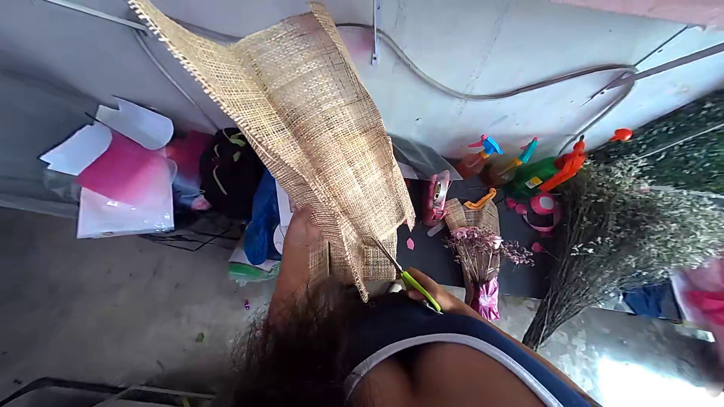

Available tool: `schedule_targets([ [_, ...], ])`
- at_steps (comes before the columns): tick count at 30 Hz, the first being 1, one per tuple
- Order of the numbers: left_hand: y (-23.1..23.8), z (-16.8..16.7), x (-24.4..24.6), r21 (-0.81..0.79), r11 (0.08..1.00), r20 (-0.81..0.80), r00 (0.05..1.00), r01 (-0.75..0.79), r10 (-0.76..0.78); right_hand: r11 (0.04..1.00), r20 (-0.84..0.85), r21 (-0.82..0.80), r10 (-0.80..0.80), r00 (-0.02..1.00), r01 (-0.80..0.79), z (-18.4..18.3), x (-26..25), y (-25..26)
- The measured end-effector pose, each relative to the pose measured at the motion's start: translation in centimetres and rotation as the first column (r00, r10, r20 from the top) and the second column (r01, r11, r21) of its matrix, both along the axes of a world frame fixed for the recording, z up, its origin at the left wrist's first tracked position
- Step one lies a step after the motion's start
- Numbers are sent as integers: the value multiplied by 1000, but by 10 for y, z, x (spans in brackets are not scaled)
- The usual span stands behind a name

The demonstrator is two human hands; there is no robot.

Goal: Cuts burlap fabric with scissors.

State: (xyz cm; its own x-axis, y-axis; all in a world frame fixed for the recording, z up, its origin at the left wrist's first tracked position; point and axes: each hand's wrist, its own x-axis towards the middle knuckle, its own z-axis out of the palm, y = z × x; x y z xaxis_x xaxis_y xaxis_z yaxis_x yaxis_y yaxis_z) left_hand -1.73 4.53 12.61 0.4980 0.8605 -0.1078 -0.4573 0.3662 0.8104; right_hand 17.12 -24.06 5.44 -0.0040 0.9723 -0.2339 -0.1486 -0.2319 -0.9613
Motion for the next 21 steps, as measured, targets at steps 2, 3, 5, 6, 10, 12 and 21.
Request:
schedule_targets([
  [2,6,-2,-1,9,1000,12,1000,18,-18,1000,27,-15,-15,1000,16,5,1,2],
  [3,8,-4,1,9,1000,30,999,18,-18,999,26,-21,-27,999,28,7,1,2],
  [5,12,-3,1,41,999,46,998,28,-30,999,-3,7,-42,999,42,6,1,0],
  [6,14,-1,0,45,999,57,998,25,-28,999,-21,17,-42,999,43,3,1,-2],
  [10,11,6,2,63,997,45,998,41,-44,997,12,-2,-77,997,77,11,3,2],
  [12,8,9,7,49,998,63,997,48,-51,998,44,5,-64,997,63,16,5,12],
  [21,14,21,17,101,992,148,985,79,-93,997,-25,78,-13,1000,15,16,1,17],
])
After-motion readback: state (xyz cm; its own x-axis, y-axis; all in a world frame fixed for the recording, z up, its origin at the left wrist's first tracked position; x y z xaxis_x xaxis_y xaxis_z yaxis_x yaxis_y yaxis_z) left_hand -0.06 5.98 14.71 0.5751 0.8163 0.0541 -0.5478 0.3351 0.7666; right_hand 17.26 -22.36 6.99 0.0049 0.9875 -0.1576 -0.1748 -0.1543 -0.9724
